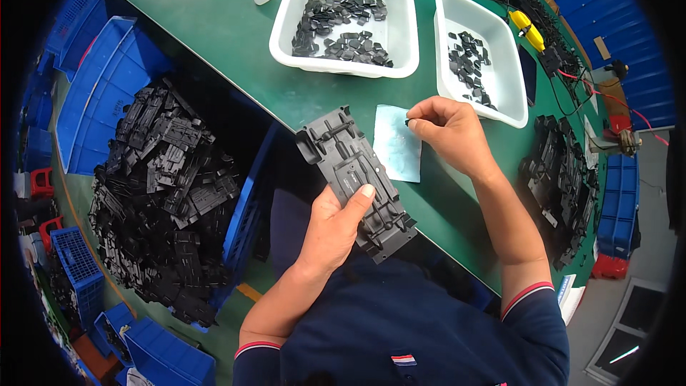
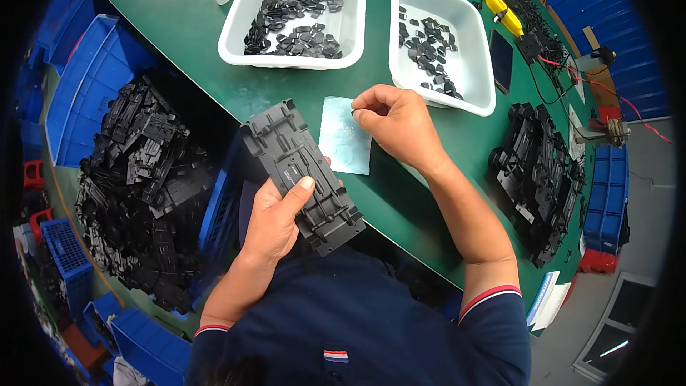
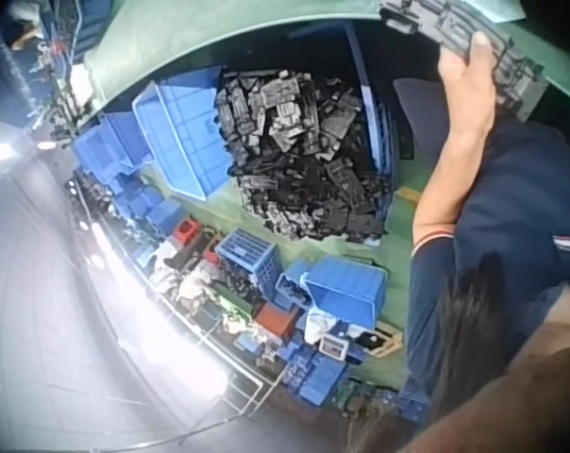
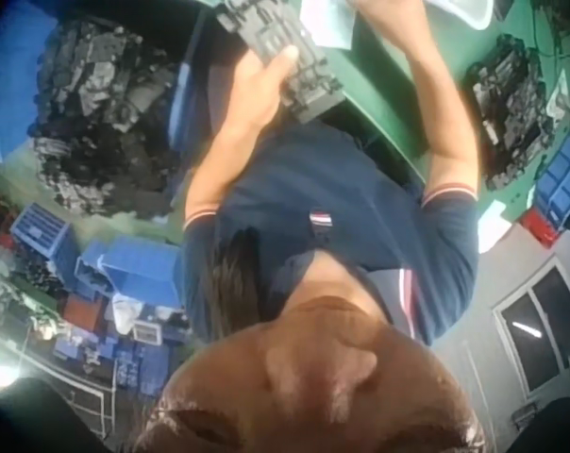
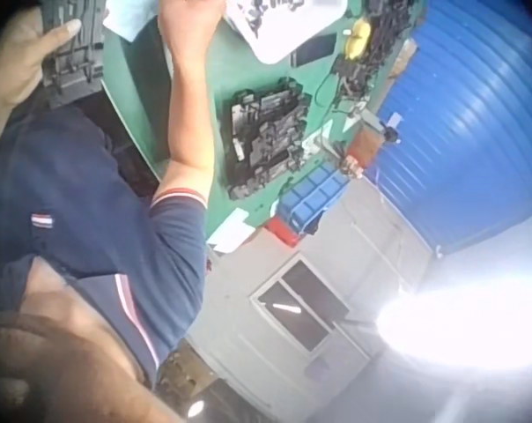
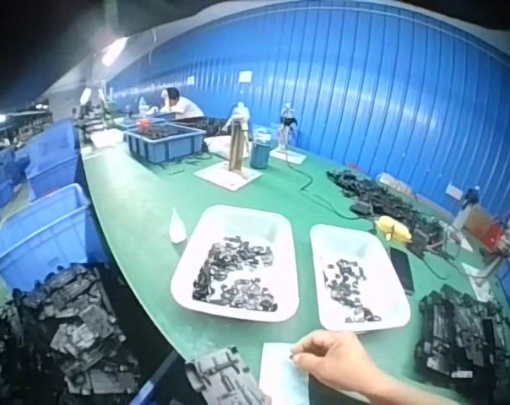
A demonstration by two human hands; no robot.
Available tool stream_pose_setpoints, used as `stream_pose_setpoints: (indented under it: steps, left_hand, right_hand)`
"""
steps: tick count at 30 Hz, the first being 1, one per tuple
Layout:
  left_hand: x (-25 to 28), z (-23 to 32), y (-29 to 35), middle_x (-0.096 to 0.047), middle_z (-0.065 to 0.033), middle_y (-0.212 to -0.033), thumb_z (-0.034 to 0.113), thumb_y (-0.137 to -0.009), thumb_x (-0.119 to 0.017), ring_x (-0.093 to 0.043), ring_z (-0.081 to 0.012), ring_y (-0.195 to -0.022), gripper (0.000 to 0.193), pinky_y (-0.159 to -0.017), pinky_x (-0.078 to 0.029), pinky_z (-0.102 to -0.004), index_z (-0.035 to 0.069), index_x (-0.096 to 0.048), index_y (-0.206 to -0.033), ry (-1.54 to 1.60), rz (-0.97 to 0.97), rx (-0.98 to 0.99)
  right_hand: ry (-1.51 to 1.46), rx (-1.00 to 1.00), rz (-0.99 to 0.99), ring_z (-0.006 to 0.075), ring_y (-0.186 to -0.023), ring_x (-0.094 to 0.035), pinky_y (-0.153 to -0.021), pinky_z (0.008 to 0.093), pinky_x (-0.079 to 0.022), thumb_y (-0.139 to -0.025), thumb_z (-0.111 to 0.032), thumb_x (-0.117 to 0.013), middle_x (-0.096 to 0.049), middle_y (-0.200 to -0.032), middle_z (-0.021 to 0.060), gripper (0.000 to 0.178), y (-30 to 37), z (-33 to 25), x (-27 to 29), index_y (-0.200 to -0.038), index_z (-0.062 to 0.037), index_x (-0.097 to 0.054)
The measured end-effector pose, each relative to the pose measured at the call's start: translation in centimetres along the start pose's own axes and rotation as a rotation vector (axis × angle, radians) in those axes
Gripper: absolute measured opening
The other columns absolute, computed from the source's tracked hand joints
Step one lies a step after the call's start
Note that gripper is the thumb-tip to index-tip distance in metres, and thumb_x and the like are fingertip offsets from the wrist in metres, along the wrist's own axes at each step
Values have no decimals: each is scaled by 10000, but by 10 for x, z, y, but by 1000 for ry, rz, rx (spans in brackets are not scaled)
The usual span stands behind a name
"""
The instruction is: Assembling black plastic electronic component housings by inserting small parts.
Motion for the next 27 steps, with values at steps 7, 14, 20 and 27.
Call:
stream_pose_setpoints:
  steps: [7,14,20,27]
  left_hand:
    - [2,-1,-2,-612,-112,-1156,84,-958,-537,-628,-196,-1007,324,-880,-526,-341,-40,-507,-1256,-16,-11,-10]
    - [2,-1,-3,-622,-104,-1128,77,-961,-531,-629,-180,-992,296,-876,-525,-332,-32,-524,-1236,10,-19,6]
    - [2,-2,-1,-618,-88,-1133,67,-961,-532,-620,-162,-993,288,-890,-510,-317,-26,-520,-1233,-11,-17,10]
    - [-21,8,13,-610,-13,-933,160,-979,-542,-564,-59,-822,230,-736,-488,-240,-13,-565,-1130,-193,-78,-117]
  right_hand:
    - [199,-10,11,64,-673,-577,-614,236,-479,-810,-48,-653,-665,-769,31,118,-4,-11,-8,-889,33,-684]
    - [446,260,112,284,-713,-644,-643,348,-522,-781,-23,-633,-664,-803,153,117,-6,-10,-12,-881,15,-679]
    - [478,790,327,259,-673,-600,-576,334,-486,-713,85,-666,-623,-803,90,200,21,-26,-7,-872,-36,-665]
    - [552,1188,465,230,-696,-617,-556,311,-508,-618,108,-698,-626,-901,85,378,56,-37,-3,-960,-52,-679]
Point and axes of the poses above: each hand's wrist, its own y-axis away from the middle knuckle, its own x-axis out of the back of the hand, z = x × y, the point moved 2 cm from there along -y, towards the middle knuckle
